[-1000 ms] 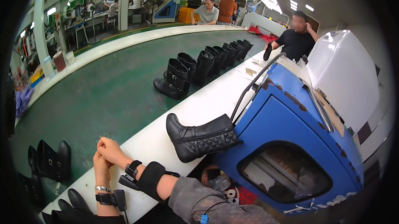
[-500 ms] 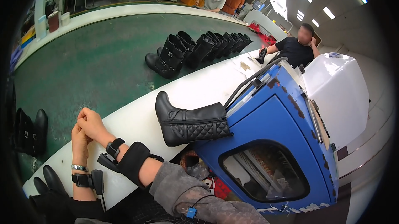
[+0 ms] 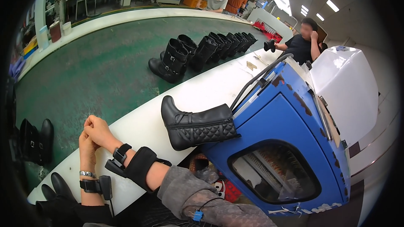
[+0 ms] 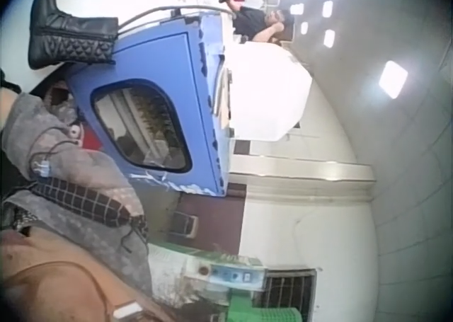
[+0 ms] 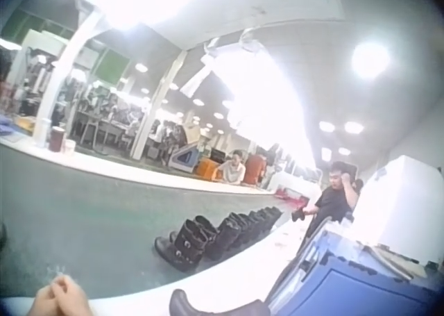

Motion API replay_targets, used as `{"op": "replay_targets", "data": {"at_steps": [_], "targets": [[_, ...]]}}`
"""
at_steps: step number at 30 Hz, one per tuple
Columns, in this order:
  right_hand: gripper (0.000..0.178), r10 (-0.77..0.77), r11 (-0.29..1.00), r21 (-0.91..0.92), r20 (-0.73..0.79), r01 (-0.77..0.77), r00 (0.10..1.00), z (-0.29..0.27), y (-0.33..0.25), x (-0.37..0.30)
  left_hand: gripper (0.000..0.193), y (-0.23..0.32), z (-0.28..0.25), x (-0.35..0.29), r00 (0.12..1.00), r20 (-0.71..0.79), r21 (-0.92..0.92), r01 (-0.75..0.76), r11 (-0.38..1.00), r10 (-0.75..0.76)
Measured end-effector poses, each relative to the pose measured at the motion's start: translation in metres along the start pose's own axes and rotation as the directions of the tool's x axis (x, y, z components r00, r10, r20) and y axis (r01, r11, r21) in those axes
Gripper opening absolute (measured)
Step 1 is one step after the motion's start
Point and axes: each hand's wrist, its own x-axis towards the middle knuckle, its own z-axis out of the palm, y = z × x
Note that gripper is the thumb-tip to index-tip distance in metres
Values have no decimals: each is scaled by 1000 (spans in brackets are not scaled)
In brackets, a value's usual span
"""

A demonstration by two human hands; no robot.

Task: The worker is performing quality control on boots at a manufacturing station, checking for defects and using a small tool to clean the sole edge.

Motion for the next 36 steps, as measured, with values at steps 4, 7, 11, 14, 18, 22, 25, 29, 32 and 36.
{"op": "replay_targets", "data": {"at_steps": [4, 7, 11, 14, 18, 22, 25, 29, 32, 36], "targets": [[11, -5, 1000, -18, -4, 4, 1000, 4, 0, 2, 21, -4, -4, 6, 1000, 18, -44, -3, 999, 4], [10, -17, 999, -35, -23, 16, 1000, 3, 2, 2, 20, -5, -3, 5, 999, 28, -61, -13, 998, 15], [12, -16, 1000, -20, -18, 16, 1000, 1, 3, 2, 20, -7, -2, 6, 1000, 23, -50, -19, 999, 20], [13, 14, 1000, -22, -16, -14, 1000, 2, 2, 0, 20, -7, -2, 3, 1000, 11, -50, -18, 999, 19], [14, 11, 999, -37, -18, -11, 1000, 0, 0, -1, 19, -9, -2, 4, 999, 35, -59, -31, 998, 33], [14, 8, 998, -54, -27, -9, 1000, 0, 2, -1, 19, -8, 0, 5, 999, 29, -62, -28, 998, 30], [15, 0, 998, -64, -19, -1, 1000, -2, 2, 0, 17, -9, 0, 5, 998, 43, -63, -35, 997, 38], [17, 0, 997, -77, -10, 0, 1000, -2, 6, 1, 17, -10, -2, 6, 998, 44, -63, -37, 997, 40], [17, -11, 996, -88, -1, 10, 1000, -2, 5, 1, 16, -10, -2, 6, 998, 44, -58, -39, 998, 41], [16, 36, 998, -43, -1, -36, 999, -1, 5, 1, 21, -10, -3, 6, 998, 50, -35, -48, 998, 50]]}}
